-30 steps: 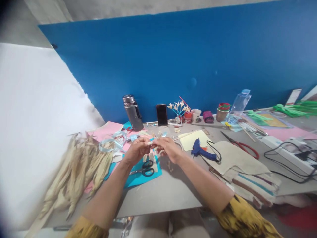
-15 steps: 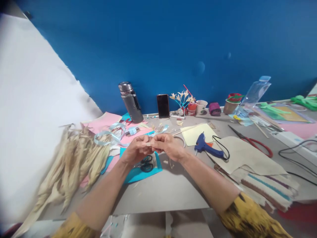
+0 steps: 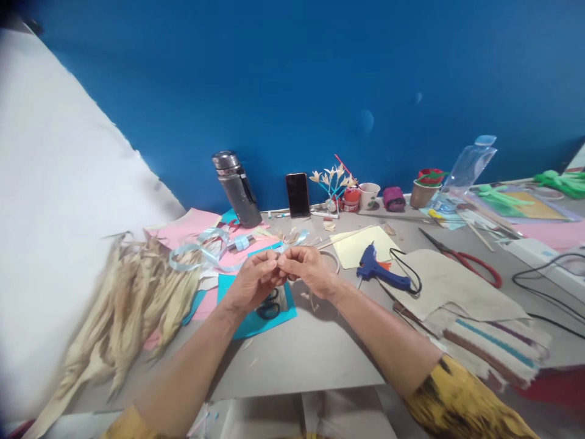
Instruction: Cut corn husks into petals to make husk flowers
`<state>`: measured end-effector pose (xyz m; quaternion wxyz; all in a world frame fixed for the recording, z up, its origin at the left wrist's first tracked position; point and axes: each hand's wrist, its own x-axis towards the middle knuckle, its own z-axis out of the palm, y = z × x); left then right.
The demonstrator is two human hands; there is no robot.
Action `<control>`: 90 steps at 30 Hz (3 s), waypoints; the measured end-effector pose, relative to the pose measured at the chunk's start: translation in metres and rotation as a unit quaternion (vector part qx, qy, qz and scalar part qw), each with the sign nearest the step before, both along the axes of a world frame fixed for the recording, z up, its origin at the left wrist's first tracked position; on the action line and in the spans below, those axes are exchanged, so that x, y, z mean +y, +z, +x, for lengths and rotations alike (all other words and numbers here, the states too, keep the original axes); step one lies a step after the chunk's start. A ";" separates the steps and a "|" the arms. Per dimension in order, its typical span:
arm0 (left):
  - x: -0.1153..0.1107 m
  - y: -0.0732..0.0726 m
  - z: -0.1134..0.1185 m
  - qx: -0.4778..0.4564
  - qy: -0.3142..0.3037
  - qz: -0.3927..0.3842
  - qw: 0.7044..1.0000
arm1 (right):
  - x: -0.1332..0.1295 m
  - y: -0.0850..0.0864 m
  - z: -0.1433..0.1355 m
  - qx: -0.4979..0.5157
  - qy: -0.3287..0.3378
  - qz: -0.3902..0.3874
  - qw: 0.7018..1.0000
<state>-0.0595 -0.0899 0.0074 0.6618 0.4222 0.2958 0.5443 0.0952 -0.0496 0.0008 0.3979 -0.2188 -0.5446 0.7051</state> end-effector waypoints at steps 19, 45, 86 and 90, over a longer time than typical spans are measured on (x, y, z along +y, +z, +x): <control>0.000 -0.004 0.010 -0.014 0.116 -0.033 0.993 | -0.004 -0.009 -0.014 0.001 -0.113 -0.035 0.993; 0.007 0.019 -0.028 0.007 0.311 0.046 0.949 | -0.041 -0.018 -0.040 -0.548 0.024 0.468 0.693; -0.015 0.030 -0.015 0.108 0.260 0.057 0.958 | -0.027 -0.006 -0.017 -0.131 0.004 0.077 0.988; -0.014 0.028 -0.016 0.111 0.263 0.060 0.957 | -0.027 -0.006 -0.016 -0.135 0.007 0.078 0.988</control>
